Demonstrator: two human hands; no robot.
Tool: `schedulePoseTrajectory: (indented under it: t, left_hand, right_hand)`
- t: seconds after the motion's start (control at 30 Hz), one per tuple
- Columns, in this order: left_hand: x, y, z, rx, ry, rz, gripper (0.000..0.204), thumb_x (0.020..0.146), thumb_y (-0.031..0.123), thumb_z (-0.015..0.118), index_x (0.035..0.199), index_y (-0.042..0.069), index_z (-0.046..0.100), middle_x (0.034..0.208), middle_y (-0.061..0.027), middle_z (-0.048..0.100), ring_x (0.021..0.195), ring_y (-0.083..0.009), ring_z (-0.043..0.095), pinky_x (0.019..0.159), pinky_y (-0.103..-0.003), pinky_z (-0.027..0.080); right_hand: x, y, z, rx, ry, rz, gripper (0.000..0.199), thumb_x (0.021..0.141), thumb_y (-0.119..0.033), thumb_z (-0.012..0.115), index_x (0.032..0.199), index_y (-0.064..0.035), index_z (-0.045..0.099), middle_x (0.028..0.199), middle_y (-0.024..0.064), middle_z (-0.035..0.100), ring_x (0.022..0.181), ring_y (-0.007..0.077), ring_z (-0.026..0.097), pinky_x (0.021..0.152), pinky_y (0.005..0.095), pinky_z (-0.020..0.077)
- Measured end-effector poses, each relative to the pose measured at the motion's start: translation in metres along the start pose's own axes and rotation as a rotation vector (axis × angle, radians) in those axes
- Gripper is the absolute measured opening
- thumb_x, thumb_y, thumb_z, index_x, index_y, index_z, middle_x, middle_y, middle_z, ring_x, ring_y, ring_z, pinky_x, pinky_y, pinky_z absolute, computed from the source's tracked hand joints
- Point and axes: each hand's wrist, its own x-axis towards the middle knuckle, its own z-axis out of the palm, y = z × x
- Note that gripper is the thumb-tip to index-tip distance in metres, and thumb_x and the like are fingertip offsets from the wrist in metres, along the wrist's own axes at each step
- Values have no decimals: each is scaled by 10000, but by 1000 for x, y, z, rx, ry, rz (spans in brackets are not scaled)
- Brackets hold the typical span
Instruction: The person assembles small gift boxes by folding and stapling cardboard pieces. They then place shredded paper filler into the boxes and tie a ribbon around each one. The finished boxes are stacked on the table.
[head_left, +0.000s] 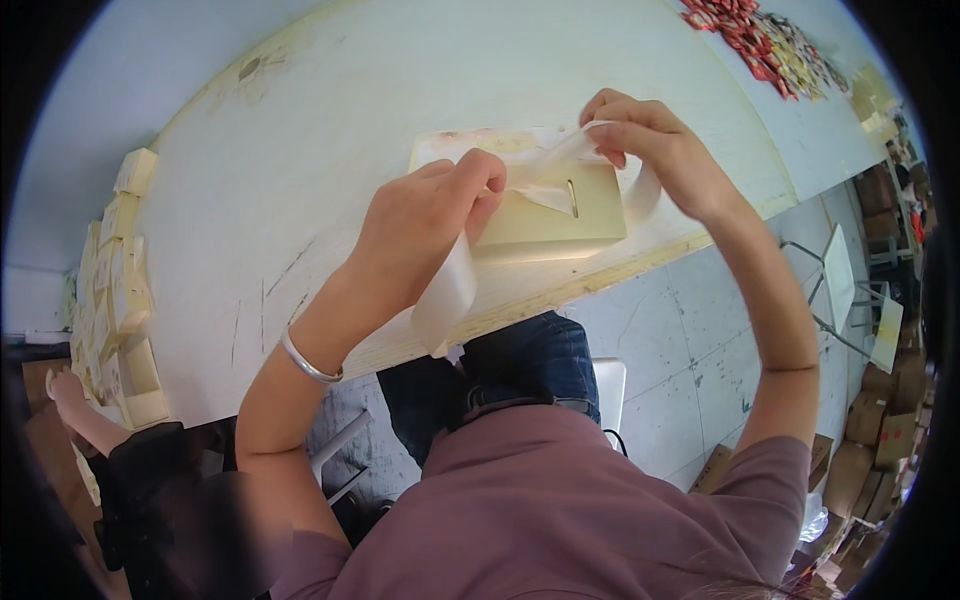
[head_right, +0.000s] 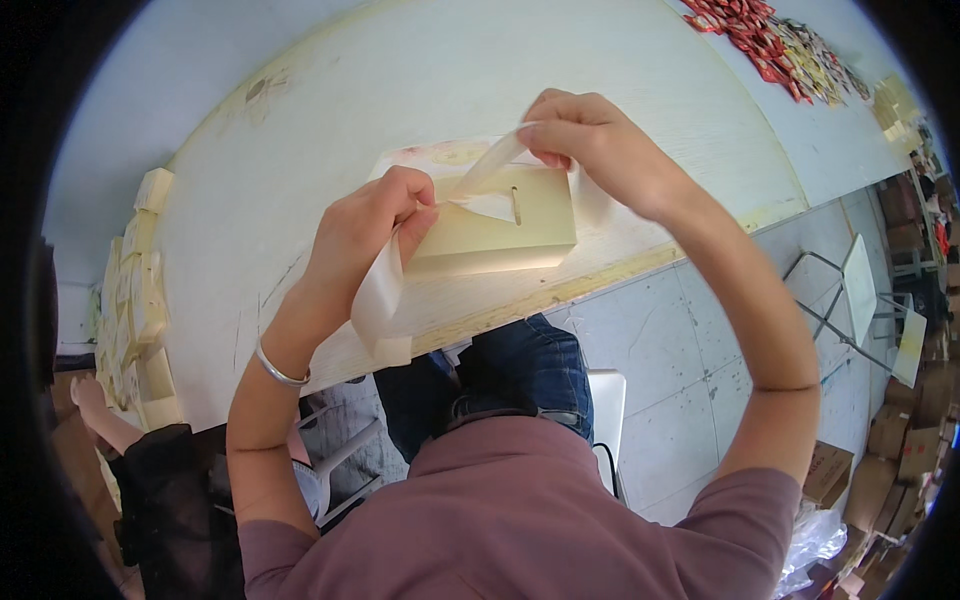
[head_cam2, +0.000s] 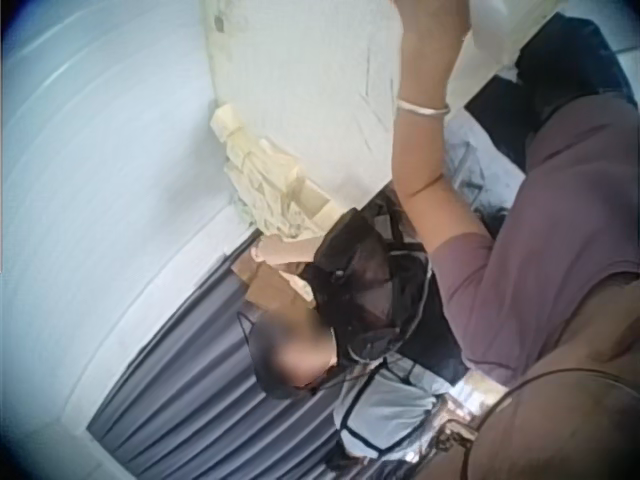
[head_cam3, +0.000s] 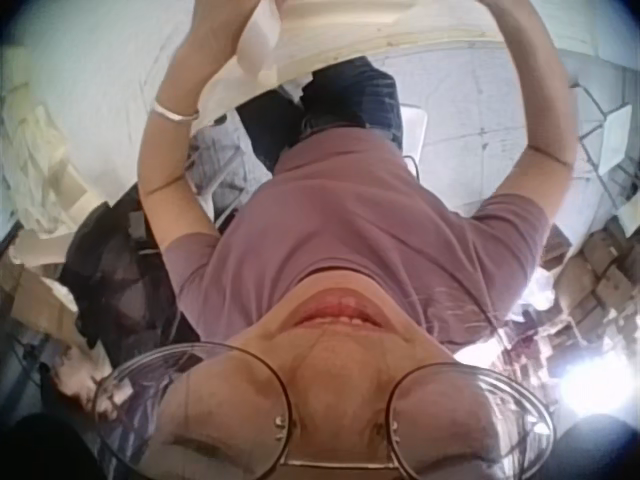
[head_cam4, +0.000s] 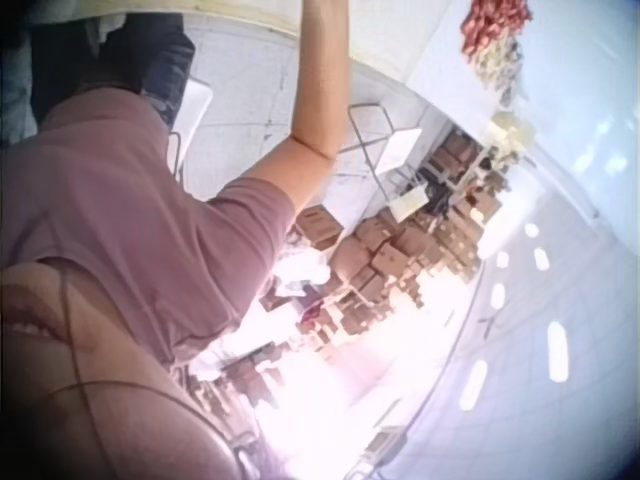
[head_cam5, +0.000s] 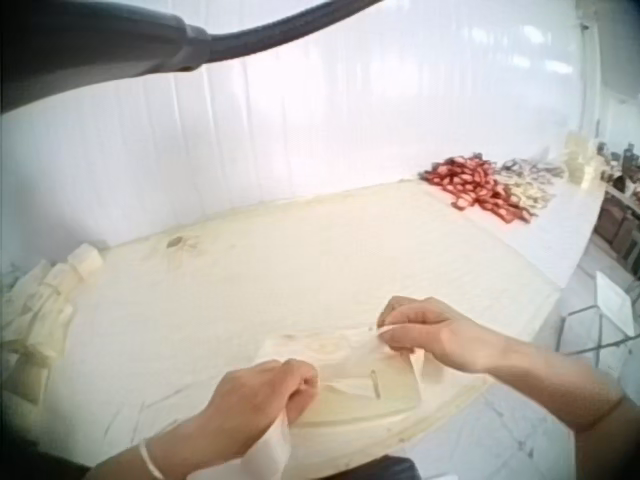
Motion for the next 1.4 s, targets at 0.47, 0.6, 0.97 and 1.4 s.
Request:
schedulePoseTrajectory:
  t: [0.47, 0.6, 0.97, 1.4]
  left_hand:
    - [-4, -4, -6, -342, -3, -200, 110, 832, 114, 532, 861, 73, 434, 644, -49, 538, 590, -187, 534, 535, -292, 406]
    - [-8, -25, -72, -575, -46, -471, 181, 887, 231, 497, 986, 81, 501, 693, -22, 573, 657, -92, 554, 565, -230, 411]
    - [2, -1, -44, 111, -112, -10, 197, 778, 107, 600, 957, 44, 549, 1022, -86, 551, 987, -237, 502, 853, -318, 397]
    - [21, 9, -66, -239, -703, -602, 209, 859, 182, 508, 792, 0, 588, 623, -64, 564, 605, -188, 533, 594, -304, 422]
  right_hand:
    - [4, -16, 42, -232, -248, -204, 239, 808, -113, 500, 663, 76, 481, 579, 172, 452, 512, 250, 418, 519, 345, 373]
    - [3, -25, 39, -185, -313, -97, 278, 841, -130, 486, 657, 78, 482, 588, 161, 466, 512, 258, 416, 535, 351, 385]
    - [5, -18, 37, -125, -297, -16, 283, 837, -173, 508, 665, 52, 504, 551, 102, 445, 509, 157, 399, 503, 301, 360]
    - [8, -7, 31, 138, -341, 82, 259, 843, -172, 493, 656, 2, 530, 562, 5, 469, 520, 77, 395, 490, 246, 332]
